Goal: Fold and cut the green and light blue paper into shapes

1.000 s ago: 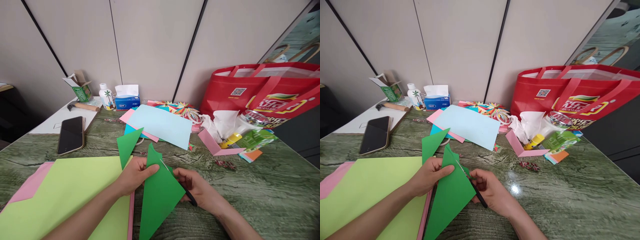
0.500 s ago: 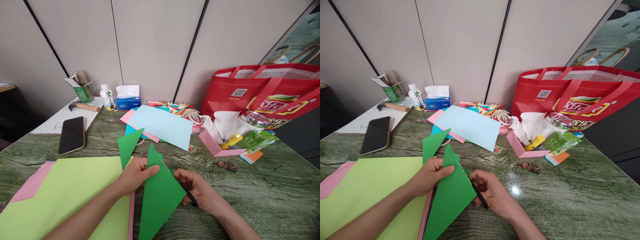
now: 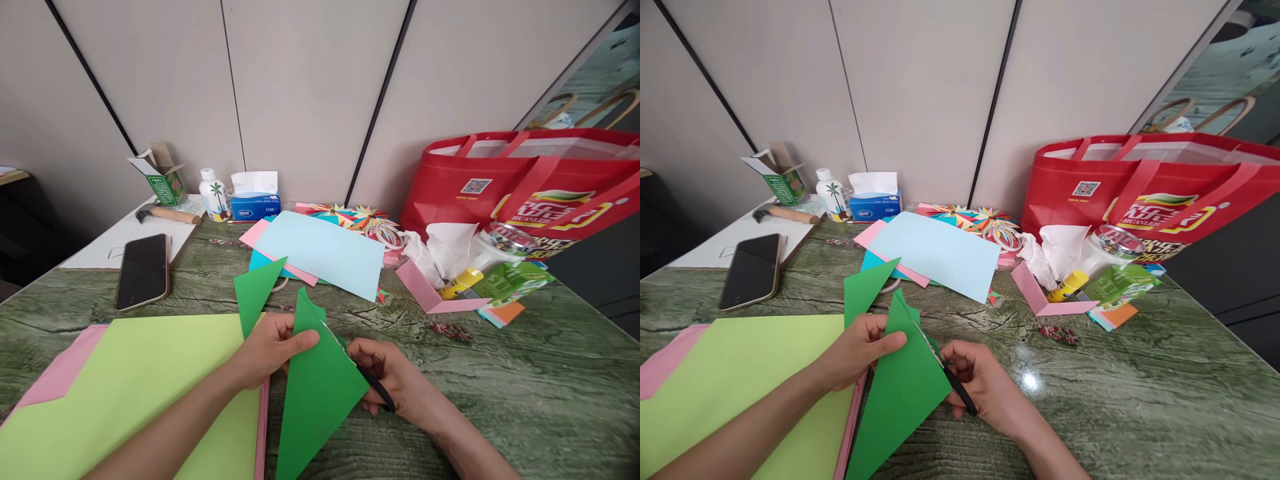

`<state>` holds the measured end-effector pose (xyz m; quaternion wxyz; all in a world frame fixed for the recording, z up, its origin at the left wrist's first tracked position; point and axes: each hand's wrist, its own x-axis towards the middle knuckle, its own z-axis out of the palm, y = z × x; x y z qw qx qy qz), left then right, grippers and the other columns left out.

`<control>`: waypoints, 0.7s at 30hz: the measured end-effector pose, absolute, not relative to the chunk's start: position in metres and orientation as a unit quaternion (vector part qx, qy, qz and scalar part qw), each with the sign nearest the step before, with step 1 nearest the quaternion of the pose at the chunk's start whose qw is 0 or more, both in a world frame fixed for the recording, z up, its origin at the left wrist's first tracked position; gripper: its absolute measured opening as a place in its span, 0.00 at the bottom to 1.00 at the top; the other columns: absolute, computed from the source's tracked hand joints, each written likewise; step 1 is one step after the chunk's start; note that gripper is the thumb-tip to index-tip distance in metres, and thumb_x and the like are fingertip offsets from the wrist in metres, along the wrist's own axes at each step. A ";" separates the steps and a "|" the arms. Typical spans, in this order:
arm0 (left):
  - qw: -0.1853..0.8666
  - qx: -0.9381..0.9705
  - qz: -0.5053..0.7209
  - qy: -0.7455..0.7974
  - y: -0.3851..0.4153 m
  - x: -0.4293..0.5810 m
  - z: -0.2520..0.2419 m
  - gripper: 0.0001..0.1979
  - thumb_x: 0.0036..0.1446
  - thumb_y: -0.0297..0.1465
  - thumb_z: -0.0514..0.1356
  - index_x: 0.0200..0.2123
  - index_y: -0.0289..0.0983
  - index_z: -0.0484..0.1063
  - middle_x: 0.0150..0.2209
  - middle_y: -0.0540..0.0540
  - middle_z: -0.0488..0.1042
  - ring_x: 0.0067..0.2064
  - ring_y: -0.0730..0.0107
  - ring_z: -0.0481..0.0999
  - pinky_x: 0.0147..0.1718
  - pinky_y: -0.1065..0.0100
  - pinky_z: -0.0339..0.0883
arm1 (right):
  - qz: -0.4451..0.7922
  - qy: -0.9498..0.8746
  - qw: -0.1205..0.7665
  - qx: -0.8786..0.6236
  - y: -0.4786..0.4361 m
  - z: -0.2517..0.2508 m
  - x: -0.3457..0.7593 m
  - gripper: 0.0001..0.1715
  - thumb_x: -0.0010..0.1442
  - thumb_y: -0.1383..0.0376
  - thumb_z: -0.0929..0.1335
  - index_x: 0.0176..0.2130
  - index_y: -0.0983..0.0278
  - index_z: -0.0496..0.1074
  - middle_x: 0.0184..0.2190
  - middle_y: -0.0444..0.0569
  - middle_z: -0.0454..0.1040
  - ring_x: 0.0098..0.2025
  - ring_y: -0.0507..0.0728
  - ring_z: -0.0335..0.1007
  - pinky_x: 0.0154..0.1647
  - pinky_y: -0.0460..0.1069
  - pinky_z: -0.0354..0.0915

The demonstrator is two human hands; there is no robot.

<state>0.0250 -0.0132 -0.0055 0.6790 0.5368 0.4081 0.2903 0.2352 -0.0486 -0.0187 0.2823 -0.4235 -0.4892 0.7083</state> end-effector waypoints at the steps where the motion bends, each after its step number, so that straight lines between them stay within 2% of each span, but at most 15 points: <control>1: 0.668 0.544 0.298 0.411 -0.012 0.024 -0.004 0.18 0.48 0.45 0.62 0.24 0.34 0.69 0.19 0.51 0.69 0.19 0.77 0.65 0.15 0.75 0.54 | 0.707 -0.491 0.279 -0.427 -0.048 -0.018 0.235 0.13 0.39 0.69 0.72 0.27 0.64 0.65 0.19 0.36 0.65 0.18 0.45 0.56 0.15 0.40 0.56; 5: 0.634 0.555 0.327 0.429 -0.009 0.022 0.001 0.19 0.52 0.44 0.59 0.19 0.35 0.66 0.16 0.53 0.65 0.18 0.77 0.65 0.15 0.75 0.61 | 0.704 -0.493 0.271 -0.433 -0.048 -0.020 0.236 0.13 0.39 0.69 0.72 0.28 0.64 0.65 0.20 0.36 0.66 0.17 0.45 0.56 0.15 0.41 0.57; 8: 0.635 0.554 0.324 0.431 -0.008 0.023 0.000 0.19 0.52 0.43 0.59 0.19 0.35 0.67 0.16 0.53 0.66 0.18 0.76 0.67 0.15 0.75 0.62 | 0.707 -0.495 0.273 -0.426 -0.049 -0.022 0.236 0.16 0.39 0.67 0.74 0.29 0.63 0.66 0.21 0.38 0.68 0.20 0.47 0.59 0.17 0.42 0.58; 13: 0.641 0.552 0.313 0.431 -0.014 0.028 -0.003 0.20 0.49 0.45 0.60 0.18 0.35 0.67 0.15 0.52 0.67 0.16 0.76 0.67 0.13 0.76 0.61 | 0.668 -0.526 0.311 -0.425 -0.049 -0.015 0.232 0.19 0.43 0.62 0.75 0.35 0.64 0.69 0.27 0.42 0.70 0.32 0.53 0.66 0.33 0.46 0.63; 18: 0.653 0.541 0.298 0.439 -0.019 0.031 -0.005 0.19 0.49 0.46 0.60 0.20 0.36 0.67 0.17 0.51 0.70 0.18 0.74 0.70 0.14 0.74 0.64 | 0.658 -0.536 0.302 -0.434 -0.049 -0.011 0.230 0.19 0.43 0.60 0.75 0.34 0.64 0.69 0.27 0.44 0.70 0.30 0.52 0.65 0.31 0.46 0.61; 21: 0.631 0.558 0.301 0.447 -0.018 0.030 -0.004 0.20 0.49 0.46 0.60 0.17 0.36 0.65 0.15 0.52 0.67 0.17 0.75 0.68 0.13 0.75 0.63 | 0.660 -0.536 0.298 -0.434 -0.048 -0.011 0.231 0.18 0.43 0.59 0.75 0.33 0.64 0.69 0.27 0.43 0.69 0.30 0.52 0.65 0.31 0.46 0.61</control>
